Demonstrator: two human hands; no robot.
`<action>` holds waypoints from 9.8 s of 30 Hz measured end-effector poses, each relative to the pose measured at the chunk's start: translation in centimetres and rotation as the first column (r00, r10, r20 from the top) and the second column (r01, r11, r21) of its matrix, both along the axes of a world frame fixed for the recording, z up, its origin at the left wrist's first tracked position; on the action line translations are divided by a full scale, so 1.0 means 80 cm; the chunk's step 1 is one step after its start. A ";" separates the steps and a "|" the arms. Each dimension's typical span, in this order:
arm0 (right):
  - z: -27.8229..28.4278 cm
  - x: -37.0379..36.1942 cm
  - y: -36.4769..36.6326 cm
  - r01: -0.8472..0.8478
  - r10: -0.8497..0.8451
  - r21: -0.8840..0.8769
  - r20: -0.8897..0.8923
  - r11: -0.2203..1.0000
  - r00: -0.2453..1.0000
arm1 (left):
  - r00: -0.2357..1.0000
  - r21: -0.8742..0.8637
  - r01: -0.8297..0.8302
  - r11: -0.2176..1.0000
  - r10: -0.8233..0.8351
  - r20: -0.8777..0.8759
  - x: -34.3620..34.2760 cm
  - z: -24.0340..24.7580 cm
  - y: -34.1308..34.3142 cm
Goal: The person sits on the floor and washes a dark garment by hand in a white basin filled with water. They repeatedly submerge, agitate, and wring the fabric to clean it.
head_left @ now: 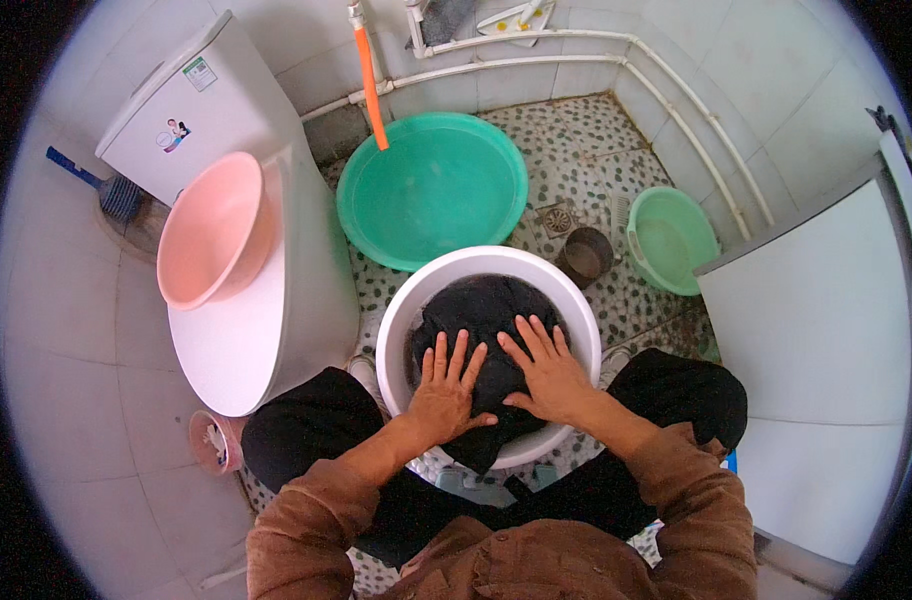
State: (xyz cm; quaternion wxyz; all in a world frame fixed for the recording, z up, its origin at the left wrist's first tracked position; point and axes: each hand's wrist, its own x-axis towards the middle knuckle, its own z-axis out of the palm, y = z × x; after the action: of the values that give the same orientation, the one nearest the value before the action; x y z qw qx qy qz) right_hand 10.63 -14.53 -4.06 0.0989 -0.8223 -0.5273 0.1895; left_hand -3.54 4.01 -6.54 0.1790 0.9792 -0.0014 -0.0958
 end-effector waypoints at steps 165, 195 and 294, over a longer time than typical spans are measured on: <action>-0.060 0.022 0.023 0.945 -0.640 -0.260 -0.765 0.199 -0.076 | 0.384 -0.519 -0.855 -0.015 0.655 -0.651 0.073 -0.020 0.061; -0.022 -0.001 0.012 0.627 -0.401 0.415 -0.512 0.659 0.760 | 0.910 -0.263 -0.300 0.917 0.358 0.211 0.021 0.035 -0.018; 0.022 0.058 0.014 0.522 -0.129 0.500 -0.625 0.691 0.770 | 0.657 -0.826 -0.500 -0.261 0.508 -0.558 0.050 0.030 0.077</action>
State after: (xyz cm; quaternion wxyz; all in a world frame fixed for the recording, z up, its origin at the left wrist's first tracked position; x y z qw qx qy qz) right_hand 15.30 -13.44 -2.29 0.5560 -0.7295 -0.3456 0.1979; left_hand 0.46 10.17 -4.13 0.8118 0.4747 0.3395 0.0198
